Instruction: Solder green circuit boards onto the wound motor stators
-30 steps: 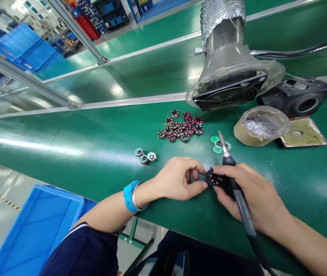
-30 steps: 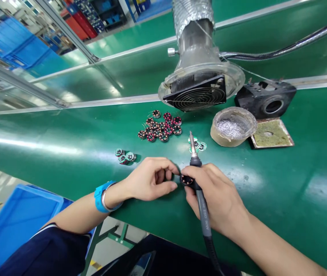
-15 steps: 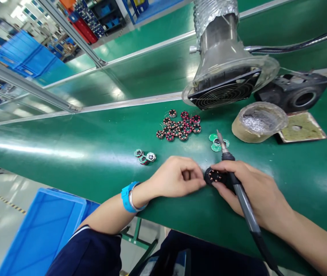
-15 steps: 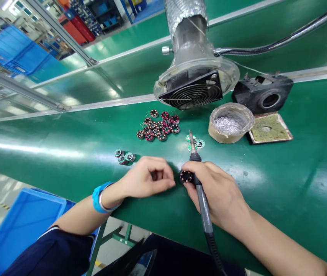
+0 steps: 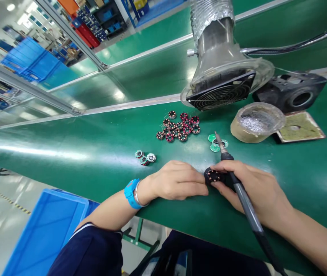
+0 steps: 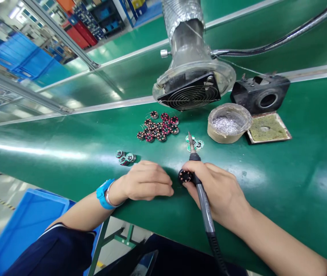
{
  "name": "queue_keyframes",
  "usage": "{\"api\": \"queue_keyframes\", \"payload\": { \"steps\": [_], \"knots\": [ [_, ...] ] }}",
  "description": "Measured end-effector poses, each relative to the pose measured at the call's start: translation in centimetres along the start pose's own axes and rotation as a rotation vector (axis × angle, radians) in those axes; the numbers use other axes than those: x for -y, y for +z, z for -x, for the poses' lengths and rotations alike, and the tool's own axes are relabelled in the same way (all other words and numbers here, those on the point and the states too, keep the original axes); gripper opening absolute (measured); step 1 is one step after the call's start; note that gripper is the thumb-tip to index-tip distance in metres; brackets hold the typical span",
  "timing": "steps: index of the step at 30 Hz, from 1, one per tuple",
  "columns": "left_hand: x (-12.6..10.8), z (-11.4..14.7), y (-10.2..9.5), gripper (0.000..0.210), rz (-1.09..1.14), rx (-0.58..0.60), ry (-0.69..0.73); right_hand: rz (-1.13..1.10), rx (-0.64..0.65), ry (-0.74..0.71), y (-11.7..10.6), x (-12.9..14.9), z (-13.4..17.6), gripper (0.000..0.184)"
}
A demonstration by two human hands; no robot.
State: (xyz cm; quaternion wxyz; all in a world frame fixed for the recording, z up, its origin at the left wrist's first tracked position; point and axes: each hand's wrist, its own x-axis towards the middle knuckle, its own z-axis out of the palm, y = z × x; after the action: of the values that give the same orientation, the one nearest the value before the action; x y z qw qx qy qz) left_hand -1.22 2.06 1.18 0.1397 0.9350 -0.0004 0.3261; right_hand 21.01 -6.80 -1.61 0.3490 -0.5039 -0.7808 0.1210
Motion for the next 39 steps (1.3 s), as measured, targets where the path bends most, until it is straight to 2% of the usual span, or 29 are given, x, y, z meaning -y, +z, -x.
{"api": "queue_keyframes", "payload": {
  "steps": [3, 5, 7, 9, 11, 14, 20, 24, 28, 33, 35, 39],
  "knots": [
    [-0.4, 0.1, -0.3, 0.016, -0.021, -0.225, -0.176, -0.03, 0.008, -0.024, -0.1, -0.3, 0.2, 0.028],
    [-0.3, 0.0, -0.2, 0.012, -0.067, -0.313, -0.32, -0.057, 0.009, -0.038, -0.2, -0.4, 0.3, 0.03],
    [0.0, -0.4, 0.0, 0.008, -0.069, -0.26, -0.484, -0.067, 0.003, -0.043, -0.5, -0.5, 0.3, 0.033],
    [0.3, -0.9, 0.5, 0.007, -0.04, -0.101, -0.669, -0.044, -0.041, -0.031, -1.0, -0.4, 0.3, 0.034],
    [0.6, -1.5, 1.2, 0.011, -0.026, 0.04, -0.835, 0.009, -0.143, 0.019, -1.6, -0.2, 0.2, 0.033],
    [1.2, -2.6, 2.4, 0.019, -0.051, 0.105, -0.956, 0.093, -0.286, 0.112, -2.2, 0.3, 0.1, 0.029],
    [2.5, -4.2, 4.1, 0.033, -0.173, 0.213, -0.964, 0.134, -0.322, 0.069, -2.1, 0.5, 0.1, 0.027],
    [2.0, -4.4, 3.9, 0.026, -0.276, 0.359, -0.948, 0.149, -0.302, 0.068, -1.8, 0.4, 0.1, 0.027],
    [1.2, -4.0, 3.2, 0.03, -0.39, 0.503, -0.87, 0.147, -0.299, 0.07, -1.7, 0.4, 0.1, 0.026],
    [1.6, -4.4, 3.2, 0.04, -0.422, 0.456, -0.823, 0.146, -0.318, 0.081, -1.4, 0.2, 0.0, 0.027],
    [1.9, -5.2, 3.3, 0.046, -0.445, 0.488, -0.808, 0.134, -0.318, 0.097, -1.3, 0.2, 0.0, 0.027],
    [2.0, -6.1, 3.1, 0.033, -0.469, 0.549, -0.773, 0.114, -0.321, 0.103, -1.3, 0.1, 0.0, 0.027]
  ]
}}
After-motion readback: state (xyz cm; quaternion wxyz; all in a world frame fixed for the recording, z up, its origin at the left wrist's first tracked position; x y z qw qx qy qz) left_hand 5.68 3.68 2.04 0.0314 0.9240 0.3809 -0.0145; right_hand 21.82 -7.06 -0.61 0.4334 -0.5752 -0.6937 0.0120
